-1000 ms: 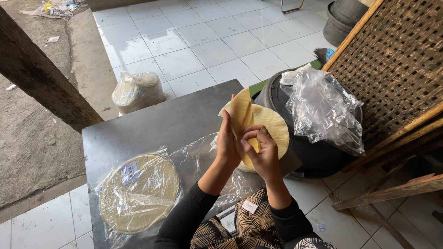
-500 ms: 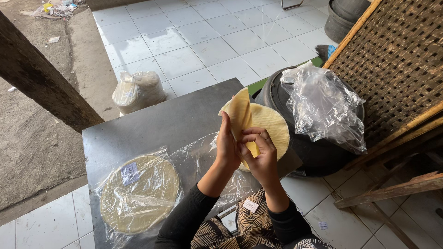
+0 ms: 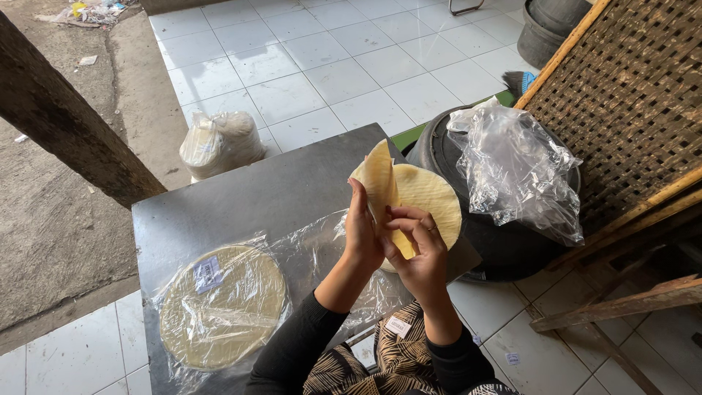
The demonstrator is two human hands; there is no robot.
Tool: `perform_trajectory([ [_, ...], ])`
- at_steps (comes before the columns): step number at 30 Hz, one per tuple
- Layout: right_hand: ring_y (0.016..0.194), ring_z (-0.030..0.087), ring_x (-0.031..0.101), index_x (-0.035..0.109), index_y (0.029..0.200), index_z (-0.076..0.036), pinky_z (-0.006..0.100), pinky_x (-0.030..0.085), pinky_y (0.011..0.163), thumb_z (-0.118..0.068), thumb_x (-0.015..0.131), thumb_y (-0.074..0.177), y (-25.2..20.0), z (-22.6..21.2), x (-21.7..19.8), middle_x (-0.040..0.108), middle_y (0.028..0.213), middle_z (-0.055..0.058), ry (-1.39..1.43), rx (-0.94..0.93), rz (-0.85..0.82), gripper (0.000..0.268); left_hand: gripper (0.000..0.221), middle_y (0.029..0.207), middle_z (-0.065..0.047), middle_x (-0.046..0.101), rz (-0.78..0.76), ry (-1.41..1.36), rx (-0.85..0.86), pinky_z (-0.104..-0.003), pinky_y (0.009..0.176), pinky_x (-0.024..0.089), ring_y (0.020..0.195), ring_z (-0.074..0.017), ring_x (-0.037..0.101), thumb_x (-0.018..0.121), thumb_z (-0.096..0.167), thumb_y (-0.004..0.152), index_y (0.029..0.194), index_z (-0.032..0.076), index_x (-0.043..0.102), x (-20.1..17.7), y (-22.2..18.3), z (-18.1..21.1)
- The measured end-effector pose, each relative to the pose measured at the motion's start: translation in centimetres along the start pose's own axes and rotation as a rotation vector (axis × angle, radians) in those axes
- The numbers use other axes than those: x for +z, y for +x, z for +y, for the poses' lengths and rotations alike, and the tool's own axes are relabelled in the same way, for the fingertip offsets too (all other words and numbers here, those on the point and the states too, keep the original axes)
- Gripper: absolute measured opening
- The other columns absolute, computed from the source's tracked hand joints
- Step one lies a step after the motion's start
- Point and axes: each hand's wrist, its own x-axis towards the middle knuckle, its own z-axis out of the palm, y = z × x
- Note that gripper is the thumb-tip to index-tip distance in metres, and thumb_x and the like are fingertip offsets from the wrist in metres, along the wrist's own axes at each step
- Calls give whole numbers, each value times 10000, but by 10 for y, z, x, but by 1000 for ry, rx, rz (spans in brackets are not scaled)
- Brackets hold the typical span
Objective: The person peels thin circular dough sheets from a stack and places them onto another stack on a metal table by hand.
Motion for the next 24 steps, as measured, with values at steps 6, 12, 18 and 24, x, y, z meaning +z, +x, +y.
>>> perform_trajectory([
  [6,1207,202,653,690,1016,8,288,525,1037,-158,718,992,-5,15,-1,652,1259,118,-97,-45,38,170,785,1254,-85,617,-25,1,-6,-390,888,468,1081,-219,608,412,693,989,1462,70,481,-2,2,-4],
  [12,1049,113,659,658,1047,30,234,544,912,-163,617,1047,0,41,-8,676,1189,74,682,350,116,198,791,1262,-138,592,-299,58,8,-436,1049,489,1160,-261,611,486,641,985,1485,33,410,-11,12,-5],
  [18,961,117,694,675,1183,20,232,568,851,-159,574,1041,3,48,-10,700,1084,100,732,467,244,250,879,1361,-167,499,-406,389,79,-427,1179,379,1288,-265,537,743,338,879,1556,40,268,-8,16,-15],
  [24,1045,121,678,613,1222,31,249,561,908,-120,551,1067,4,43,1,685,1174,99,831,394,370,225,899,1586,-67,388,-218,353,90,-348,1194,253,1461,-190,368,659,241,927,1660,76,166,2,0,-25],
])
